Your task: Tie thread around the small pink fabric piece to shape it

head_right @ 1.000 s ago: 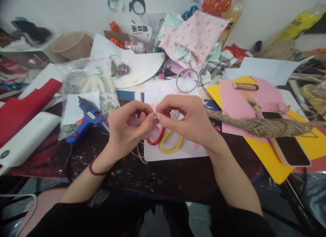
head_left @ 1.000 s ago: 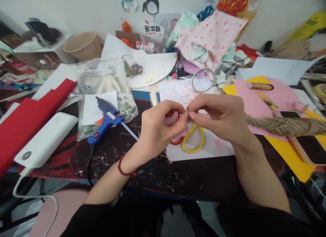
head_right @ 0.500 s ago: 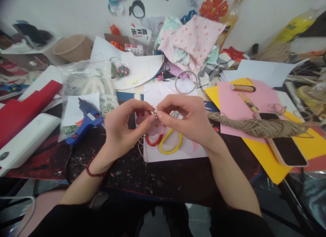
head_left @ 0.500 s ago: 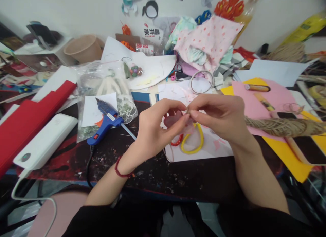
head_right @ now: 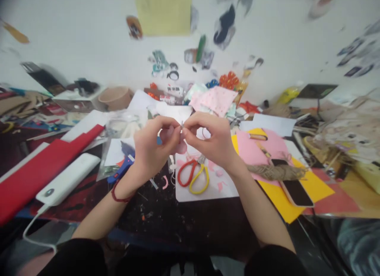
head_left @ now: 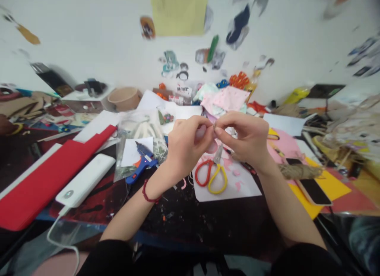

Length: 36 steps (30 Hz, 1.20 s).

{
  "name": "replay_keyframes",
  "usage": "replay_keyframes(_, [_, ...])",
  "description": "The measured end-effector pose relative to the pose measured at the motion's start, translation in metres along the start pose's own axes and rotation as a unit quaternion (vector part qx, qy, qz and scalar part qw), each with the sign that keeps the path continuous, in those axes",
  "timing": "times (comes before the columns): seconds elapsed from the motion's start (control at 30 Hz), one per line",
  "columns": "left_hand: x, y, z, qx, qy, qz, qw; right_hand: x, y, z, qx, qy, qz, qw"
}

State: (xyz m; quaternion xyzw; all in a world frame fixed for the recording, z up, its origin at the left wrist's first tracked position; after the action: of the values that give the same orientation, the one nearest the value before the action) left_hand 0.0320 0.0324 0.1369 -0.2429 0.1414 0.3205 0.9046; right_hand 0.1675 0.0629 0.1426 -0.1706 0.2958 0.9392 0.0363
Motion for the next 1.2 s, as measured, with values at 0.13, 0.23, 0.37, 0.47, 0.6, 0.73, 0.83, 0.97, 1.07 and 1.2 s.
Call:
replay_keyframes(0.13, [-0.026, -0.027, 0.041, 0.1, -0.082, 0.052, 0.99, -0.016, 0.044, 0.037, -0.108, -0.072, -0.079, 0.988])
replay_keyframes(0.23, [-0.036, -0.038, 0.063, 0.145, -0.136, 0.072, 0.977, -0.023, 0.062, 0.054, -0.178, -0.133, -0.119, 0.968])
replay_keyframes(0.37, [-0.036, -0.04, 0.082, 0.151, -0.159, 0.059, 0.974, -0.031, 0.066, 0.065, -0.235, -0.206, -0.133, 0.94])
replay_keyframes(0.47, [-0.03, -0.037, 0.088, 0.135, -0.16, 0.048, 0.977, -0.036, 0.057, 0.069, -0.245, -0.235, -0.112, 0.934])
replay_keyframes(0.6, [-0.021, -0.028, 0.091, 0.099, -0.137, 0.01, 0.985, -0.041, 0.036, 0.069, -0.208, -0.235, -0.023, 0.949])
replay_keyframes(0.73, [-0.01, -0.013, 0.094, 0.047, -0.065, -0.081, 0.993, -0.045, 0.019, 0.066, -0.173, -0.237, 0.035, 0.955])
replay_keyframes(0.83, [-0.009, -0.009, 0.094, 0.036, -0.041, -0.104, 0.993, -0.043, 0.013, 0.066, -0.166, -0.221, 0.05, 0.96])
replay_keyframes(0.97, [-0.011, -0.008, 0.092, 0.037, -0.027, -0.094, 0.995, -0.042, 0.012, 0.067, -0.169, -0.217, 0.039, 0.961])
replay_keyframes(1.07, [-0.014, -0.009, 0.09, 0.044, -0.03, -0.08, 0.995, -0.041, 0.013, 0.067, -0.174, -0.225, 0.021, 0.959])
replay_keyframes(1.2, [-0.015, -0.009, 0.088, 0.051, -0.031, -0.051, 0.997, -0.039, 0.014, 0.067, -0.18, -0.215, 0.011, 0.96])
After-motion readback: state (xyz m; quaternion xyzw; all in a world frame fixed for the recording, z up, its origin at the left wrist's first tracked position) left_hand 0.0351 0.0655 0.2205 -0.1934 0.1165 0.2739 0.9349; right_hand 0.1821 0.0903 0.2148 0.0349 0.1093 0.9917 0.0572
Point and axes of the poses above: each hand's wrist, its own z-axis towards the middle knuckle, its own x-axis out of the palm, y = z × x, the point moved 9 cm from there along z, towards the middle knuckle, and after that the axes turned 3 degrees about x, right-handed, at the moved point
